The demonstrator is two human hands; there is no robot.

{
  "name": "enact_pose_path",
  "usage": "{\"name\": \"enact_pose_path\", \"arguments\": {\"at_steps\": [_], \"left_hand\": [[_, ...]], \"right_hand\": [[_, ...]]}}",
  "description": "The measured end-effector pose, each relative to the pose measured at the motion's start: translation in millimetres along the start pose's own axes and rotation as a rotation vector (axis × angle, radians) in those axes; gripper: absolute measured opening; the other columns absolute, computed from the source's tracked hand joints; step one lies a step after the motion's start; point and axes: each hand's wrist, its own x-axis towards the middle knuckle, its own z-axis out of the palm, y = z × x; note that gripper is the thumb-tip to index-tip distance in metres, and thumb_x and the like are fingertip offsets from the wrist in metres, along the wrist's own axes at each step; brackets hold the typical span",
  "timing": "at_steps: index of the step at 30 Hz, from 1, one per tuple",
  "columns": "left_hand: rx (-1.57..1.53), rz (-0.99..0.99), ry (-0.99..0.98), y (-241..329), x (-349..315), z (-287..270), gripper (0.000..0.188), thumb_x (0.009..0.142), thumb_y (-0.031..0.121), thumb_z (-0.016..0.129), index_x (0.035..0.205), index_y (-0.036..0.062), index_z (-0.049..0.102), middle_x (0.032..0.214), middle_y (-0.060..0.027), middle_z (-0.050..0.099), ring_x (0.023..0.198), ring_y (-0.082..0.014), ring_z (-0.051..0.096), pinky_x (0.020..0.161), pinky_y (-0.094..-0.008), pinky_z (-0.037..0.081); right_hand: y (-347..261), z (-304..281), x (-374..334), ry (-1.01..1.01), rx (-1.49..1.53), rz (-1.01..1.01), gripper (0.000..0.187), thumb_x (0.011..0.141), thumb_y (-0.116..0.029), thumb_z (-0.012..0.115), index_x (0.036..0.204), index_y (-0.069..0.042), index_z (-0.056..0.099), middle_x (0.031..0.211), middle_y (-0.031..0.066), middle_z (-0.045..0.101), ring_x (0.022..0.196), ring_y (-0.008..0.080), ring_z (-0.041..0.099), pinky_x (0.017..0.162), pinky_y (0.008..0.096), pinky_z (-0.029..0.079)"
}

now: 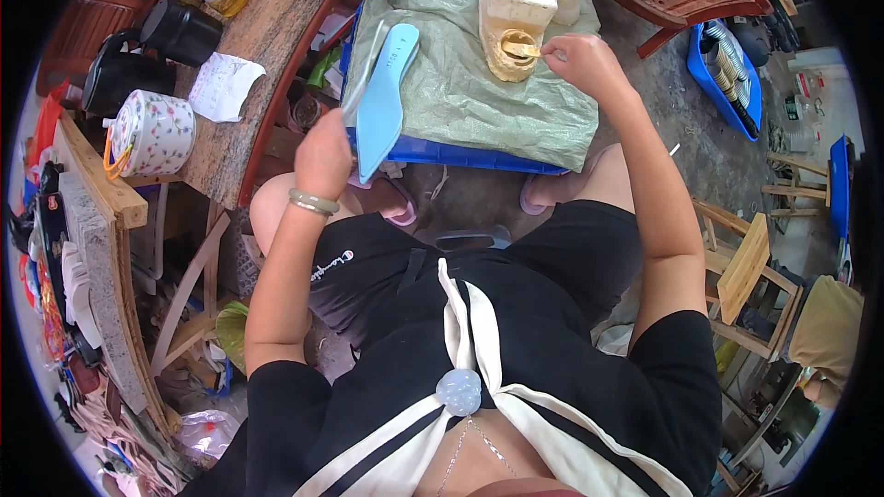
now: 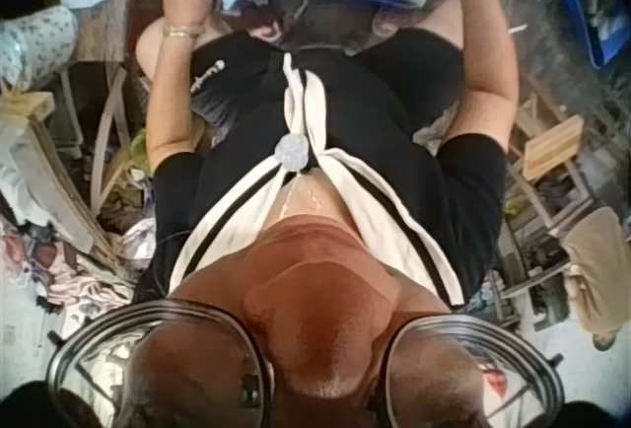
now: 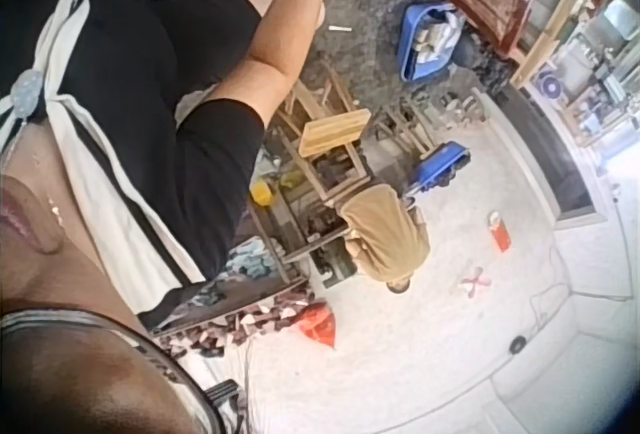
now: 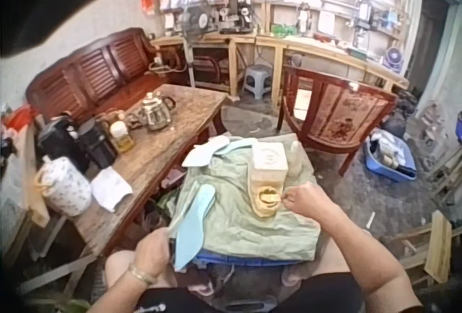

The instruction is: The person sits on a low stool in a workshop and applies a yellow adhesive to light blue shoe insoles using a brush. They handle the insoles one by one, dipping the brush into a container and spreading the substance on the surface before stacking them.

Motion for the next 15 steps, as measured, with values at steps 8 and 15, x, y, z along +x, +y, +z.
{"name": "enact_pose_path", "arguments": {"at_steps": [8,15], "left_hand": [[-0.432,-0.201,0.121,65,-25,-45,0.023,0.093,0.003,0.043,0.113,-0.0014,0.052,0.095,-0.0199,0.062,0.088,-0.036,0.062,0.076,-0.0417,0.048],[-1.532,-0.789,-0.197,98,-68,23,0.023,0.098,0.014,0.041,0.116,-0.0002,0.047,0.096,-0.0094,0.063,0.073,-0.0117,0.061,0.057,-0.0201,0.045]], "right_hand": [[6,4,-29,0.218,0.064,-0.085,0.011,0.079,-0.018,0.064,0.085,-0.011,0.07,0.079,0.0089,0.065,0.069,0.0293,0.064,0.064,0.0369,0.053],[-13,30,-66,0.327,-0.091,-0.064,0.005,0.079,-0.013,0.066,0.083,-0.012,0.068,0.07,0.0067,0.06,0.062,0.027,0.062,0.056,0.0357,0.051]]}}
